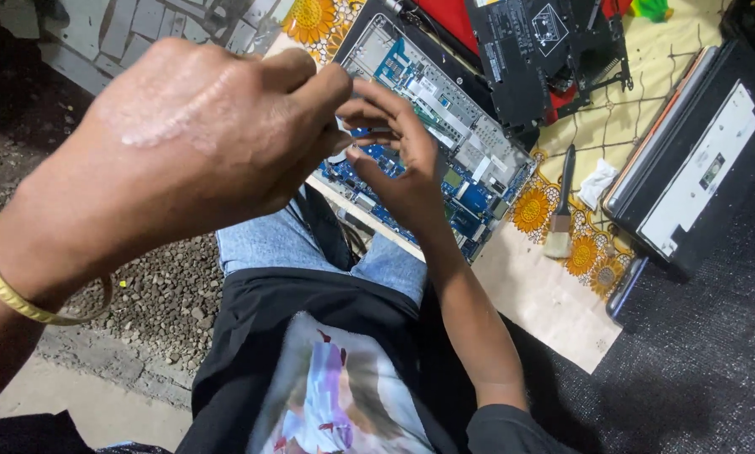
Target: Disassembling a laptop by removing internal screws and separating the motherboard from the top cover.
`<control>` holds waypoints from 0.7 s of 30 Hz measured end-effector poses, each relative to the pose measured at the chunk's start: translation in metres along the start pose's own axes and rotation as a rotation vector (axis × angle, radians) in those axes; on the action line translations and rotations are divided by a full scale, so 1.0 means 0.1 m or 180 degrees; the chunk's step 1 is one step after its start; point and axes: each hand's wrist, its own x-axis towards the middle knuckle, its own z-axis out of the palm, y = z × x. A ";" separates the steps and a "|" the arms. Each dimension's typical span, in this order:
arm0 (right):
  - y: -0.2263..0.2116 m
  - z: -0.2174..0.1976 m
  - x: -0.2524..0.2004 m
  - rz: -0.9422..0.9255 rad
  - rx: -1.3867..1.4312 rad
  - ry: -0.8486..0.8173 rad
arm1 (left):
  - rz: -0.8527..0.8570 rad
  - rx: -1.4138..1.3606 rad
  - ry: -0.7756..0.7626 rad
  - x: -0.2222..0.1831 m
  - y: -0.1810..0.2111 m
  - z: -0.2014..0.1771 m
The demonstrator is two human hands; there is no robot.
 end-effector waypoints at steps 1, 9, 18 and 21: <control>0.15 -0.01 0.01 0.0023 -0.0086 0.0011 | -0.0050 0.0062 -0.0004 -0.02 -0.01 -0.01; 0.77 0.07 0.05 0.0395 -0.0390 -0.0075 | -0.0361 -0.0209 -0.0331 -0.12 -0.18 -0.03; 0.92 0.33 0.21 -0.0001 -0.0420 -0.0015 | -0.0457 0.0073 0.0293 -0.49 -0.46 0.03; 0.91 0.37 0.27 -0.0092 -0.0430 -0.0145 | -0.0489 0.0249 0.0184 -0.55 -0.51 0.06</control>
